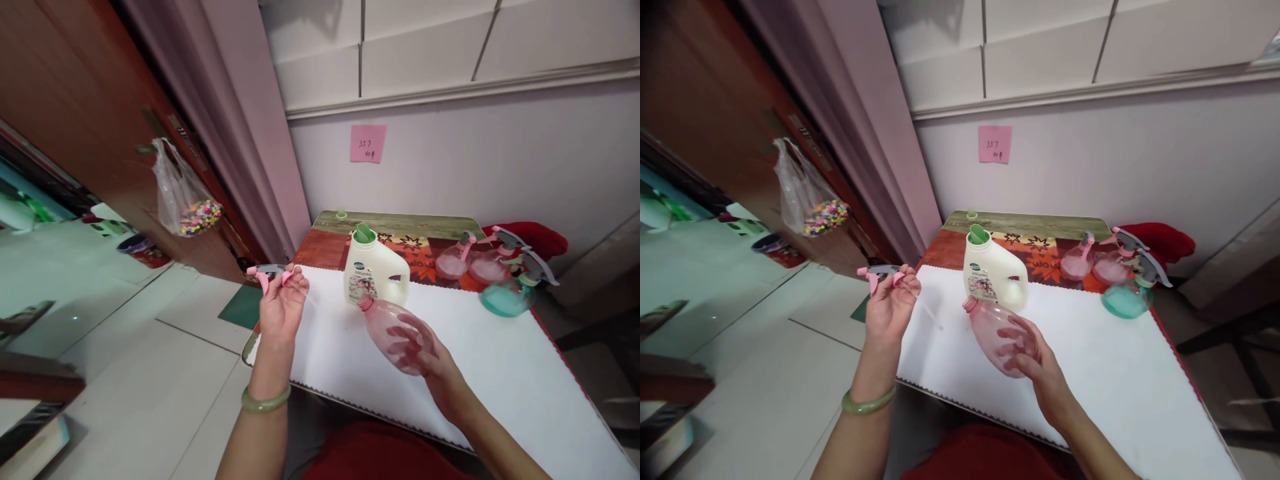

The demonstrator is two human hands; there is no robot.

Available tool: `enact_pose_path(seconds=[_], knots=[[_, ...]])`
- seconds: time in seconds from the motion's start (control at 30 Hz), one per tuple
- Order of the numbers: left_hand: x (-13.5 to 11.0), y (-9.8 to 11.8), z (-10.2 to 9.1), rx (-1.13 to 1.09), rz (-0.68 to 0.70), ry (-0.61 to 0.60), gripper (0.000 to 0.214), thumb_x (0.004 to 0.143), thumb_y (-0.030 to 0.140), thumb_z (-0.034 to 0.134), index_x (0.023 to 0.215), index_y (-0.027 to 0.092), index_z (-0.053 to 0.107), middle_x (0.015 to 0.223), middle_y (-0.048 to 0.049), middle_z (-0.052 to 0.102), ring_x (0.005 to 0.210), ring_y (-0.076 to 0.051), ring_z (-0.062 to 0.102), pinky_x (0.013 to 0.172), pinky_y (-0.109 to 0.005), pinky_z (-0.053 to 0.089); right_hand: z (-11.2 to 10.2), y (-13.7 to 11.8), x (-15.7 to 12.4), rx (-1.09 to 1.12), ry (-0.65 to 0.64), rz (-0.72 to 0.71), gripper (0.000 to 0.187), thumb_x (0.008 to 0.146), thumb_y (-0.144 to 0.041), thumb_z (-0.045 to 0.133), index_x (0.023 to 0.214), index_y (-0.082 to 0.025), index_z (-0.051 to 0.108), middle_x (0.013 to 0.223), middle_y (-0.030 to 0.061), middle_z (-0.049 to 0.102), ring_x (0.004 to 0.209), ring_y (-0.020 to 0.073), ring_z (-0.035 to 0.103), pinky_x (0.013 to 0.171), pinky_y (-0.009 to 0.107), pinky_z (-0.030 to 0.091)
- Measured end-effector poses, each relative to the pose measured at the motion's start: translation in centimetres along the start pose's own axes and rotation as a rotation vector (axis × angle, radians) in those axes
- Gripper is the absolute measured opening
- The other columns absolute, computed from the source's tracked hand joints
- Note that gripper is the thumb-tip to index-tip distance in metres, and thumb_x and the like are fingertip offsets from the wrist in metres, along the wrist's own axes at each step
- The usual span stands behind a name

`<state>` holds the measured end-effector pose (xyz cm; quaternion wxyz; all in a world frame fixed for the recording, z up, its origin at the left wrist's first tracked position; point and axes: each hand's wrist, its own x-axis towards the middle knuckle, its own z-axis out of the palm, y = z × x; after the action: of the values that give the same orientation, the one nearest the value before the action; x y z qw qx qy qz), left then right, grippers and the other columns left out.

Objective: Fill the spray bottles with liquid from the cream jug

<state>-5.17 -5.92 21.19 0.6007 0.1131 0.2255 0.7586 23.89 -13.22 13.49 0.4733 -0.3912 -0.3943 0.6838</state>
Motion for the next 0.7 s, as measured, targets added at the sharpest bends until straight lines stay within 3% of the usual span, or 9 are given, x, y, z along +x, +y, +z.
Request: enact_pose_path(seconds=[0.13,0.27,0.57,0.7], knots=[[0.1,-1.3,1.3,0.005,0.075,-0.005,0.021,0.099,0.015,0.045,0.091,0.012,0.063,0.09,-0.0099,0.064,0.075,-0.012,0.059,0.069,-0.025,0.052,-0.6,-0.4,-1.6,-0.231,0.089,-0.186,0.076,0.073,-0.06,0.079,0.137,-0.03,0.052,0.129,0.0142,0.066,0.102,0.0316,0.069,0.083,0.043,0.056],[0.2,-2.0,2.3,0.013,0.091,-0.008,0.025,0.101,0.017,0.043,0.09,0.012,0.065,0.091,-0.0104,0.066,0.075,-0.012,0.059,0.071,-0.026,0.051,-0.7,-0.6,-2.5,-0.414,0.148,-0.284,0.076,0.075,-0.057,0.079,0.14,-0.03,0.049,0.13,0.0145,0.066,0.098,0.03,0.07,0.083,0.042,0.055],[-1.1,-4.3,3.4,0.061,0.08,-0.016,0.02,0.099,0.022,0.048,0.091,0.014,0.065,0.094,-0.0095,0.069,0.077,-0.013,0.062,0.077,-0.029,0.052,-0.4,-0.1,-1.5,-0.44,0.089,-0.261,0.074,0.08,-0.057,0.076,0.141,-0.031,0.044,0.133,0.0122,0.063,0.1,0.0279,0.069,0.09,0.042,0.055],[-1.2,-3.9,3.2,0.061,0.108,-0.021,0.02,0.1,0.022,0.048,0.092,0.015,0.065,0.094,-0.0094,0.069,0.077,-0.013,0.062,0.076,-0.028,0.051,-0.4,0.0,-1.6,-0.417,0.084,-0.25,0.074,0.079,-0.059,0.075,0.14,-0.031,0.045,0.131,0.013,0.064,0.099,0.0282,0.069,0.088,0.043,0.056]])
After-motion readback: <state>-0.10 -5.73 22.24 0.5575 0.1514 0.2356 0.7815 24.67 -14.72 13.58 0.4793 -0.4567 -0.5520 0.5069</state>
